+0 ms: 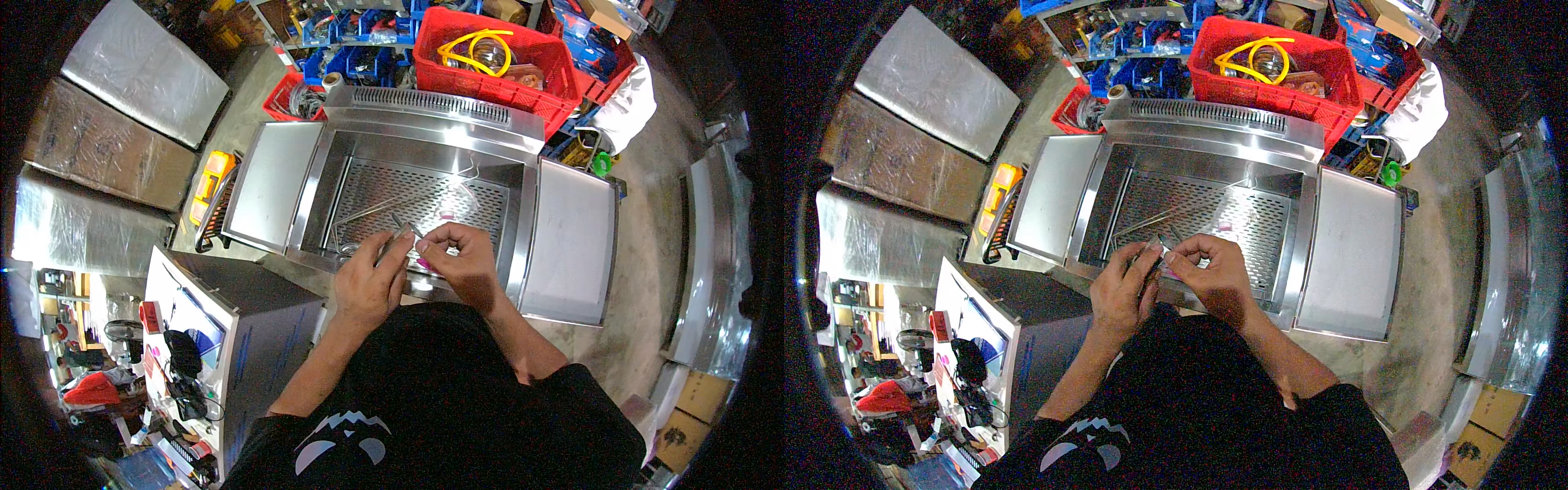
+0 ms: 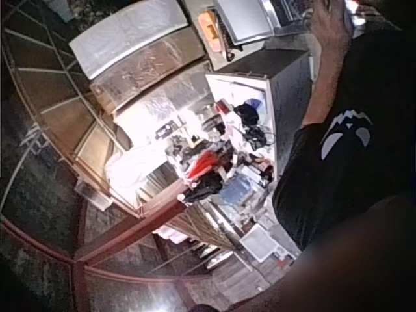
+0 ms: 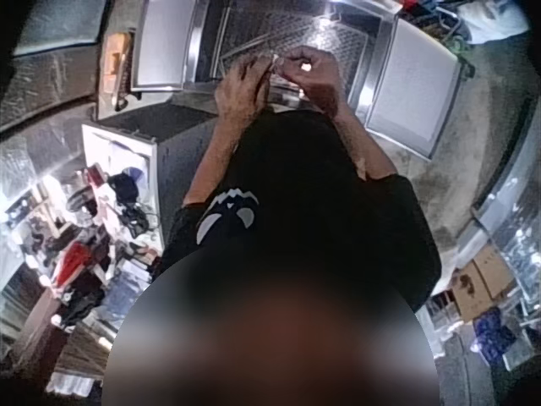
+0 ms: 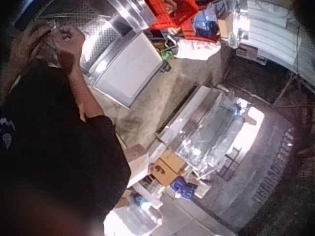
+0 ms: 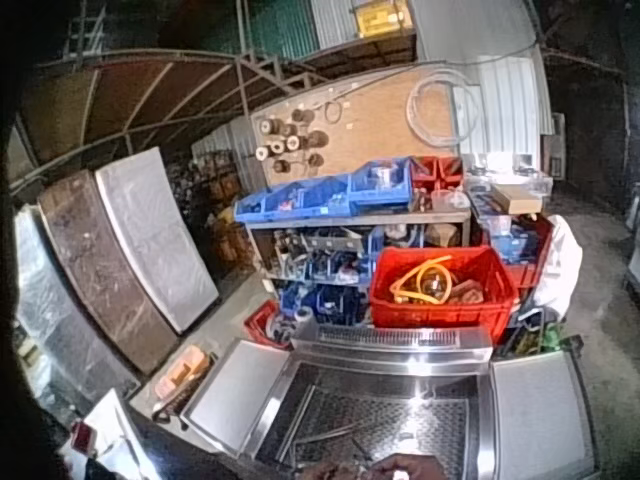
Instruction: The person retrieves a metal cylinder lock from a stainless steel display case, applies a pink circular sticker to the lock body, and then installs the lock into the case door. The person handles the lock and sticker by hand and closes the case door after installation.
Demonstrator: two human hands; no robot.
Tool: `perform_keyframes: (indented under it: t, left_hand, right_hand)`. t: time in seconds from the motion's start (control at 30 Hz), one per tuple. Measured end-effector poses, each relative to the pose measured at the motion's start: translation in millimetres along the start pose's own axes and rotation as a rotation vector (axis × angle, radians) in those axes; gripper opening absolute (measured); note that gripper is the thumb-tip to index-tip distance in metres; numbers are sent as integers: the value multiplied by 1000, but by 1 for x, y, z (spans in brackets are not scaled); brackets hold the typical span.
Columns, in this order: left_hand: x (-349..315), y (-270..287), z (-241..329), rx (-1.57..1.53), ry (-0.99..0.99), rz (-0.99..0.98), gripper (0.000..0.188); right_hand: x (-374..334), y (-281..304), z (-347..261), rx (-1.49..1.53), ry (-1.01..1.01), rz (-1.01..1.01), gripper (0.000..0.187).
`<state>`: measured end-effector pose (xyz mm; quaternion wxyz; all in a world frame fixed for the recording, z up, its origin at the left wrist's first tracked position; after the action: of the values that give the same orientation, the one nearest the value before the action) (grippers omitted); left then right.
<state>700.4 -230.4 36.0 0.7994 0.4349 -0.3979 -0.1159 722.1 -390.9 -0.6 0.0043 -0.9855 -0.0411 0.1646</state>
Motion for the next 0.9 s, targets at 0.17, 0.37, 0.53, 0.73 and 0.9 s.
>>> perform_keyframes:
  t: [0.17,0.37,0.53,0.73,0.9]
  left_hand:
    - [-4,0,-3,-21,72,11,42]
    - [-7,0,-11,-142,167,20,42]
    - [-6,1,-15,-209,222,33,48]
    - [-4,3,-14,-70,163,20,48]
    - [-2,3,-11,62,60,78,51]
  right_hand:
    - [0,-4,-3,4,18,-12,14]
    - [-2,-5,-8,26,28,-79,20]
    - [-2,-2,-10,-21,98,-15,19]
    - [-7,1,-13,-141,111,35,18]
    - [-12,-3,-20,-174,172,86,17]
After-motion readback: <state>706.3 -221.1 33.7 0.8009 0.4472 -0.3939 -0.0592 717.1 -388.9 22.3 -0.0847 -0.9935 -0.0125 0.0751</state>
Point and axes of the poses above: each hand's wrist, its own x-axis towards the middle knuckle, its own y-axis out of the back of the hand, z = x × y, the point moved 6 cm from there along x, towards the middle knuckle, and after that the axes turned 15 degrees about -y, right-handed, at the moved point
